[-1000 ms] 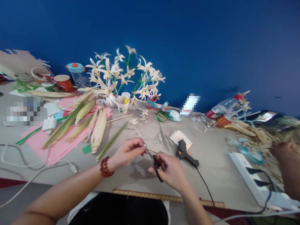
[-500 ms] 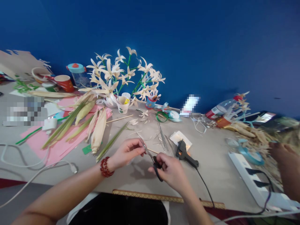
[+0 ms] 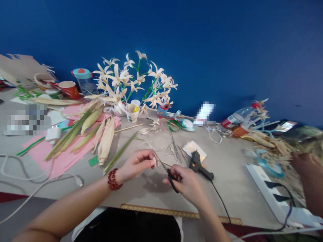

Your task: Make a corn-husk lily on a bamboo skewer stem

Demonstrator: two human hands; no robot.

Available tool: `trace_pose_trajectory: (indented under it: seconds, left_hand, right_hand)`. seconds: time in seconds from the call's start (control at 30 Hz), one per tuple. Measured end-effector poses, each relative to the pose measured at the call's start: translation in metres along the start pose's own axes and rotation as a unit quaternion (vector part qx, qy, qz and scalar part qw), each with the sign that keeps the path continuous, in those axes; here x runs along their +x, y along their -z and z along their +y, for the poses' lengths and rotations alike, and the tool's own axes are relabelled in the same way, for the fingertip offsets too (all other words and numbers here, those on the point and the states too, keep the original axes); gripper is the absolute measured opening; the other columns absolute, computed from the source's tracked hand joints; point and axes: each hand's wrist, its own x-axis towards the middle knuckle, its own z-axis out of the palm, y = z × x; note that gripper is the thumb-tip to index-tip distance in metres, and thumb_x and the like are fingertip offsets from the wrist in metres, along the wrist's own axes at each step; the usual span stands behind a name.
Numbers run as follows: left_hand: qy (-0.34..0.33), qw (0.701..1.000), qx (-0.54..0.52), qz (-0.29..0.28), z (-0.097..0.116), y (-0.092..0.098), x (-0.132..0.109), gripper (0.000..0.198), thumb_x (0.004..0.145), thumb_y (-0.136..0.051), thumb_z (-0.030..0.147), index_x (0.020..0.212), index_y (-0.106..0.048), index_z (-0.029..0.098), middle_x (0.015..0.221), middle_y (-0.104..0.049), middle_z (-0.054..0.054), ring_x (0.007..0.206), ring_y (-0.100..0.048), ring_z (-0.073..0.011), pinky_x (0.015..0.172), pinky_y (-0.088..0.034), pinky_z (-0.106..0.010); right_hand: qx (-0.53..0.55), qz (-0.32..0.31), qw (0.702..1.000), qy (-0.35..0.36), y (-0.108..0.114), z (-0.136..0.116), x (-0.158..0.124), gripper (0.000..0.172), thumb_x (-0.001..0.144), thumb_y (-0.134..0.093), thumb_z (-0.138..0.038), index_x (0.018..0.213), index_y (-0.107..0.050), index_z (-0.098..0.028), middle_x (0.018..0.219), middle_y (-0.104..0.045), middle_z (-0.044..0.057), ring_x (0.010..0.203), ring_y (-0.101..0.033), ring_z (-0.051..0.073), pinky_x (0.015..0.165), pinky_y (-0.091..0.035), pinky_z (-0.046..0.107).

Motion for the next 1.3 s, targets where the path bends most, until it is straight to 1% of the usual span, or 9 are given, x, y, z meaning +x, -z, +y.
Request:
trace_pose_trajectory:
  seconds: [0.13, 0.27, 0.43, 0.57, 0.7, 0.83, 0.9, 1.1, 1.3]
  left_hand:
    - [-0.008, 0.999, 0.027, -0.034, -0.001, 0.001, -0.001, 0.023, 0.089, -0.059, 0.033, 0.074, -0.058, 0.015, 0.075, -0.060, -0.005, 0.070, -0.054, -0.0156, 0.068, -0.042, -0.027]
    - [-0.015, 0.993, 0.104, -0.053, -0.002, 0.000, -0.002, 0.019, 0.089, -0.057, 0.030, 0.077, -0.059, 0.015, 0.075, -0.061, -0.004, 0.070, -0.054, -0.0153, 0.069, -0.042, -0.026]
    - [-0.055, 0.977, 0.195, -0.060, 0.001, -0.001, -0.001, 0.014, 0.086, -0.058, 0.023, 0.075, -0.059, 0.015, 0.077, -0.064, -0.005, 0.073, -0.058, -0.0161, 0.071, -0.044, -0.026]
    - [-0.066, 0.975, 0.202, -0.063, 0.002, -0.001, 0.000, 0.012, 0.085, -0.057, 0.019, 0.074, -0.059, 0.014, 0.077, -0.064, -0.005, 0.073, -0.059, -0.0166, 0.071, -0.045, -0.026]
    - [-0.070, 0.980, 0.185, -0.034, -0.001, -0.001, 0.000, 0.011, 0.086, -0.056, 0.020, 0.078, -0.060, 0.015, 0.081, -0.063, -0.005, 0.077, -0.058, -0.0172, 0.075, -0.045, -0.028]
    - [-0.086, 0.986, 0.102, 0.101, -0.009, -0.001, 0.001, 0.012, 0.090, -0.056, 0.026, 0.090, -0.061, 0.016, 0.092, -0.060, -0.006, 0.086, -0.056, -0.0181, 0.080, -0.044, -0.029]
    - [-0.070, 0.986, 0.049, 0.144, -0.012, -0.001, 0.002, 0.016, 0.091, -0.055, 0.030, 0.087, -0.061, 0.016, 0.090, -0.060, -0.005, 0.084, -0.055, -0.0171, 0.079, -0.044, -0.028]
    - [-0.025, 0.997, -0.012, 0.065, -0.013, -0.013, 0.001, 0.021, 0.082, -0.069, 0.035, 0.085, -0.066, 0.014, 0.082, -0.061, -0.004, 0.078, -0.055, -0.0162, 0.073, -0.044, -0.027]
    - [-0.009, 0.992, -0.076, 0.100, -0.016, -0.014, 0.000, 0.018, 0.081, -0.071, 0.032, 0.080, -0.065, 0.016, 0.078, -0.061, -0.002, 0.076, -0.057, -0.0151, 0.075, -0.045, -0.027]
  right_hand:
    - [0.142, 0.062, 0.988, -0.012, 0.000, -0.004, 0.005, 0.033, 0.072, -0.075, -0.043, 0.070, -0.050, -0.021, 0.063, -0.053, -0.003, 0.055, -0.043, 0.012, 0.051, -0.034, 0.024]
    - [0.288, 0.046, 0.957, -0.003, -0.008, -0.020, 0.016, 0.030, 0.070, -0.076, -0.037, 0.081, -0.054, -0.021, 0.075, -0.062, 0.001, 0.063, -0.053, 0.013, 0.057, -0.042, 0.024]
    - [0.281, 0.042, 0.958, 0.025, -0.017, -0.030, 0.026, 0.027, 0.067, -0.076, -0.026, 0.081, -0.054, -0.020, 0.072, -0.061, -0.002, 0.061, -0.051, 0.012, 0.057, -0.041, 0.022]
    - [0.281, 0.037, 0.959, 0.020, -0.018, -0.026, 0.025, 0.024, 0.065, -0.073, -0.019, 0.080, -0.054, -0.020, 0.071, -0.061, -0.002, 0.061, -0.051, 0.012, 0.057, -0.041, 0.022]
    - [0.320, 0.034, 0.947, 0.005, -0.019, -0.024, 0.022, 0.025, 0.063, -0.072, -0.015, 0.080, -0.055, -0.020, 0.070, -0.061, -0.003, 0.061, -0.053, 0.011, 0.057, -0.041, 0.022]
    - [0.372, 0.090, 0.924, 0.013, -0.025, -0.022, 0.021, 0.023, 0.065, -0.075, -0.018, 0.079, -0.057, -0.019, 0.070, -0.060, -0.003, 0.061, -0.052, 0.010, 0.057, -0.040, 0.021]
    - [0.389, 0.133, 0.911, 0.025, -0.030, -0.019, 0.021, 0.022, 0.068, -0.076, -0.020, 0.082, -0.059, -0.020, 0.071, -0.060, -0.004, 0.060, -0.050, 0.009, 0.056, -0.039, 0.020]
    - [0.393, 0.181, 0.900, 0.043, -0.046, -0.010, 0.020, 0.022, 0.073, -0.076, -0.025, 0.089, -0.061, -0.021, 0.078, -0.063, -0.002, 0.058, -0.050, 0.009, 0.052, -0.036, 0.019]
    - [0.381, 0.192, 0.903, 0.045, -0.056, -0.015, 0.022, 0.024, 0.071, -0.078, -0.025, 0.088, -0.061, -0.021, 0.079, -0.064, -0.001, 0.065, -0.054, 0.011, 0.058, -0.041, 0.021]
